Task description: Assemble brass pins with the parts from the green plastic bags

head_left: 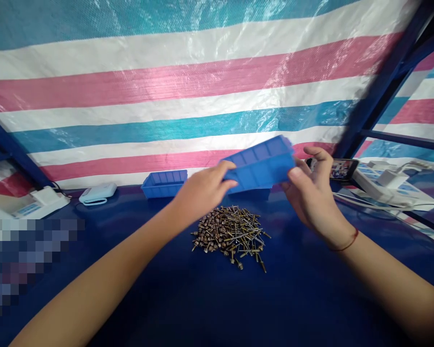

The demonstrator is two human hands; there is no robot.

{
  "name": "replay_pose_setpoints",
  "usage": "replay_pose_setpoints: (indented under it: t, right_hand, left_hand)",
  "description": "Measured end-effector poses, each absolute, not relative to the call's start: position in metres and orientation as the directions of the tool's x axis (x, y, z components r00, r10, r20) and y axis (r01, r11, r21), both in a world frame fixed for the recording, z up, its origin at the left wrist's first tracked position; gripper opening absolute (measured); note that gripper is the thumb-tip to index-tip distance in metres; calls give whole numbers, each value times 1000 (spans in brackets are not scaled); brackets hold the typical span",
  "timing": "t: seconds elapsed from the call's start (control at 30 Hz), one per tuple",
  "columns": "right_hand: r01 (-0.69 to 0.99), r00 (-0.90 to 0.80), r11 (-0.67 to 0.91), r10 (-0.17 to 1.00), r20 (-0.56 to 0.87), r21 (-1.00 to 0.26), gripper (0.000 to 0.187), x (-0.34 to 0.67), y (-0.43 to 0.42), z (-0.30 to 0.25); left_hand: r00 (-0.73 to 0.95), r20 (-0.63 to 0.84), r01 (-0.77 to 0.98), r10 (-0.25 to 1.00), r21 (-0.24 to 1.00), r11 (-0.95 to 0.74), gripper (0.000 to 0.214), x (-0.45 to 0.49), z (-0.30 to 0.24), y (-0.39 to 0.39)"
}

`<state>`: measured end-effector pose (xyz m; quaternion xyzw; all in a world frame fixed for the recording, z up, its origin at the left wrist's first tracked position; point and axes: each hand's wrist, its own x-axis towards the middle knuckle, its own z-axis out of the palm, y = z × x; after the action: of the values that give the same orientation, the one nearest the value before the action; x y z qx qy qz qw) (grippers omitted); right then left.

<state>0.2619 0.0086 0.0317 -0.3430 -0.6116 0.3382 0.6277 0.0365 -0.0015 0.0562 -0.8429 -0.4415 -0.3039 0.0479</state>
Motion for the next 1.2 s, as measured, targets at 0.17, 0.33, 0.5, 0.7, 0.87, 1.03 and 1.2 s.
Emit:
replay_pose_setpoints:
  t: [0.17,0.33,0.5,0.7,0.87,1.03,1.2]
  right_hand:
    - [-234,212,541,840,500,-808,30,285,15,53]
    - [-261,233,464,881,411,-847,25,287,15,57]
    - [-196,170,434,898,406,-879,31,282,14,47]
    - [-196,117,416,909,400,-888,36,280,17,39]
    - [-153,42,389,921,387,-908,36,274,18,30]
    - [-70,-48,357,932,360,-932,39,269,15,22]
    - [-64,-70,316,945,320,-947,43,267,13,23]
  left_hand:
    - [372,491,894,788,41,-447,27,-12,61,28]
    - [374,469,901,800,20,-433,29,-19,39,56]
    - [415,398,895,818,-18,-445,26,-16,20,78]
    - [449,263,893,854,-93,-441,20,-28,2,88]
    - [447,223,895,866,-112,-432,23,-25,-6,94]
    - [465,229,886,856,-116,-450,23,-20,-4,98]
    - [387,311,921,868,-97,-376,51,-42,0,78]
